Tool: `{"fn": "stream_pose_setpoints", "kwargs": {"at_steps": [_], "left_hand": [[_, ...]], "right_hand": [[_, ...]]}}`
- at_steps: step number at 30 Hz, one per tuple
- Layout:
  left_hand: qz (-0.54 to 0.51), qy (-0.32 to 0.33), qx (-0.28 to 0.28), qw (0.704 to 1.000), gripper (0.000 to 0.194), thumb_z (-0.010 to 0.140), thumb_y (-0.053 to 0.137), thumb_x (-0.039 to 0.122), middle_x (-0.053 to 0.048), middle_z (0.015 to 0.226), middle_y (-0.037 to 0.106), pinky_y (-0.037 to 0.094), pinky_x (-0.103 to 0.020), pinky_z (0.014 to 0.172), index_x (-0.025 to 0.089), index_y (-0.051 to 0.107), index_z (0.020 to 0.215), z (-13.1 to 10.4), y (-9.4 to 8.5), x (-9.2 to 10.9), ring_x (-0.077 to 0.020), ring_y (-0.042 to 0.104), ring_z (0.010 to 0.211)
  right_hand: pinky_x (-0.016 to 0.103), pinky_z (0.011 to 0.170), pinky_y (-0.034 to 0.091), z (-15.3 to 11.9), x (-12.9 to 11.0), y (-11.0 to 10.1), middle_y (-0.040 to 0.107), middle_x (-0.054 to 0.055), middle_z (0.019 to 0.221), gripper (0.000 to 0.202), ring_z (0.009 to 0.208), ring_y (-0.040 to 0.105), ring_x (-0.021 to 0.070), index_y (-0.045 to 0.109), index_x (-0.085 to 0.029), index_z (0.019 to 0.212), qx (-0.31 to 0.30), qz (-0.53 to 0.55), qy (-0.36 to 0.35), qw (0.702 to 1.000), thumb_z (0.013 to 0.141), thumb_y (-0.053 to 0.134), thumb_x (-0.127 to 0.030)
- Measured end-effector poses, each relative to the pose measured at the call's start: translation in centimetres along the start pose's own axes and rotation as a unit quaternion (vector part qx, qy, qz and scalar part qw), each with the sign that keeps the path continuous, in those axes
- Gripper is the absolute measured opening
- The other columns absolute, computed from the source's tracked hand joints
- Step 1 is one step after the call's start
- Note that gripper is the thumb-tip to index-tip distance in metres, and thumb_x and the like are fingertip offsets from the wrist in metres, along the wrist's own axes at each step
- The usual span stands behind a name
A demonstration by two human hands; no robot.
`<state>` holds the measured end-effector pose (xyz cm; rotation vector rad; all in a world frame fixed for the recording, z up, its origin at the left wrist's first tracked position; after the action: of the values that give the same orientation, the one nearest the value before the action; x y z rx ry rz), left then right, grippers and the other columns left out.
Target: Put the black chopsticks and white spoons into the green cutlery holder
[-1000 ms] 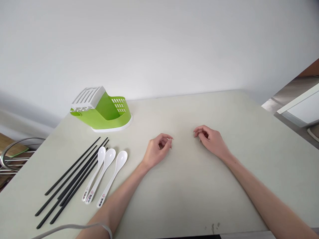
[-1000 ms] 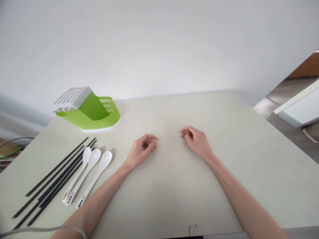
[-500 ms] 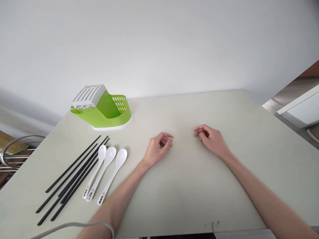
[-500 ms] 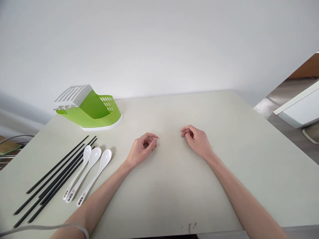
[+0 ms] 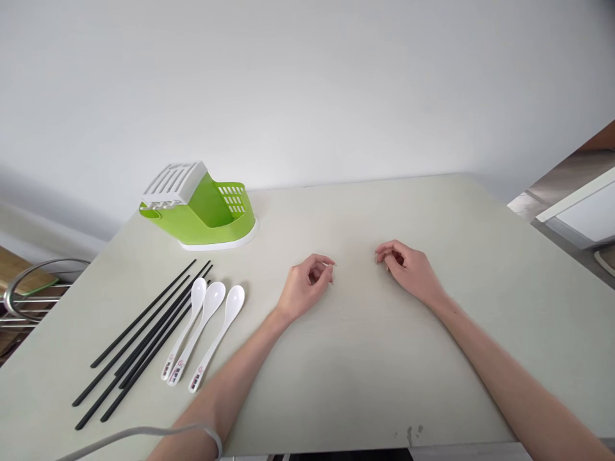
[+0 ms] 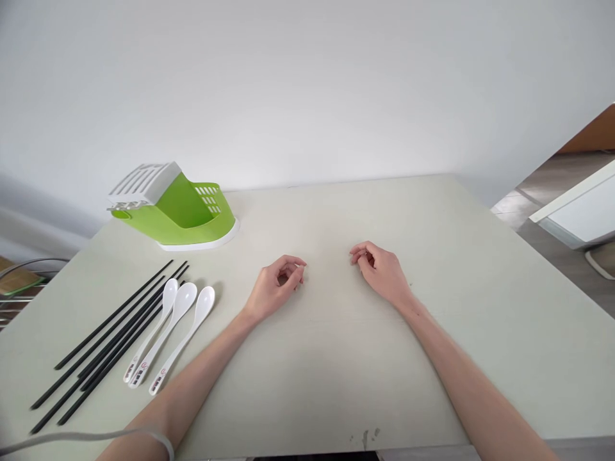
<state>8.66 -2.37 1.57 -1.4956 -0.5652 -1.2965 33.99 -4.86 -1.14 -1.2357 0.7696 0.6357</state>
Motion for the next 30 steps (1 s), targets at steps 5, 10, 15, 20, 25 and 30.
{"fn": "stream_pose_setpoints", "kwargs": {"at_steps": [5, 10, 15, 20, 25, 30], "left_hand": [[0.006, -0.001, -0.003, 1.0, 0.023, 0.099, 0.057, 0.04, -0.002, 0.076, 0.073, 0.049, -0.024, 0.06, 0.02, 0.067, 0.104, -0.02, 0.08, -0.01, -0.0125, 0.062, 0.063], [0.011, 0.001, -0.007, 1.0, 0.024, 0.099, 0.057, 0.04, -0.002, 0.077, 0.074, 0.049, -0.024, 0.061, 0.02, 0.068, 0.104, -0.03, 0.19, -0.16, -0.0123, 0.062, 0.064], [0.013, 0.001, -0.009, 1.0, 0.023, 0.099, 0.057, 0.039, -0.002, 0.077, 0.074, 0.049, -0.024, 0.062, 0.02, 0.068, 0.104, 0.01, 0.22, -0.26, -0.0119, 0.061, 0.063], [0.02, 0.007, -0.007, 1.0, 0.023, 0.099, 0.057, 0.039, -0.002, 0.077, 0.074, 0.049, -0.024, 0.062, 0.02, 0.068, 0.104, 0.06, 0.19, -0.25, -0.0118, 0.06, 0.063], [0.022, 0.007, -0.008, 1.0, 0.023, 0.099, 0.057, 0.039, -0.002, 0.077, 0.074, 0.049, -0.023, 0.062, 0.02, 0.069, 0.104, 0.07, 0.18, -0.26, -0.0118, 0.06, 0.063], [0.024, 0.006, -0.006, 1.0, 0.022, 0.099, 0.057, 0.038, -0.001, 0.076, 0.074, 0.049, -0.024, 0.062, 0.02, 0.069, 0.104, 0.07, 0.16, -0.24, -0.0118, 0.06, 0.062]], "right_hand": [[0.033, 0.07, 0.046, -0.02, 0.03, 0.02, 0.077, 0.005, 0.09, 0.023, 0.069, 0.06, 0.0185, 0.068, -0.024, 0.099, -0.001, -0.003, -0.006, 1.0, 0.092, 0.047, -0.028], [0.033, 0.068, 0.045, -0.18, -0.11, -0.09, 0.077, 0.006, 0.09, 0.023, 0.069, 0.06, 0.0189, 0.069, -0.024, 0.098, 0.005, 0.0, -0.009, 1.0, 0.093, 0.047, -0.029], [0.033, 0.07, 0.045, -0.16, 0.08, -0.02, 0.077, 0.004, 0.091, 0.023, 0.069, 0.06, 0.018, 0.069, -0.024, 0.099, 0.002, 0.0, -0.001, 1.0, 0.093, 0.047, -0.028], [0.033, 0.07, 0.045, -0.15, 0.18, 0.01, 0.077, 0.004, 0.091, 0.023, 0.07, 0.059, 0.018, 0.069, -0.025, 0.099, 0.001, 0.0, 0.006, 1.0, 0.093, 0.047, -0.027], [0.033, 0.07, 0.045, -0.15, 0.14, 0.01, 0.077, 0.004, 0.091, 0.023, 0.069, 0.059, 0.018, 0.069, -0.025, 0.099, 0.003, 0.002, -0.001, 1.0, 0.093, 0.047, -0.027], [0.033, 0.07, 0.045, -0.04, 0.3, 0.06, 0.077, 0.004, 0.091, 0.024, 0.07, 0.059, 0.0179, 0.069, -0.024, 0.1, 0.001, 0.001, -0.002, 1.0, 0.094, 0.046, -0.027]]}}
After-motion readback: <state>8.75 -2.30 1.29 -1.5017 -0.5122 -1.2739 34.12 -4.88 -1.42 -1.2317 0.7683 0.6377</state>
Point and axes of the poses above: each hand's wrist, its own z-axis towards the middle knuckle, its own y-axis out of the palm, x = y × z, the point moved 5 cm from there along z, towards the middle knuckle
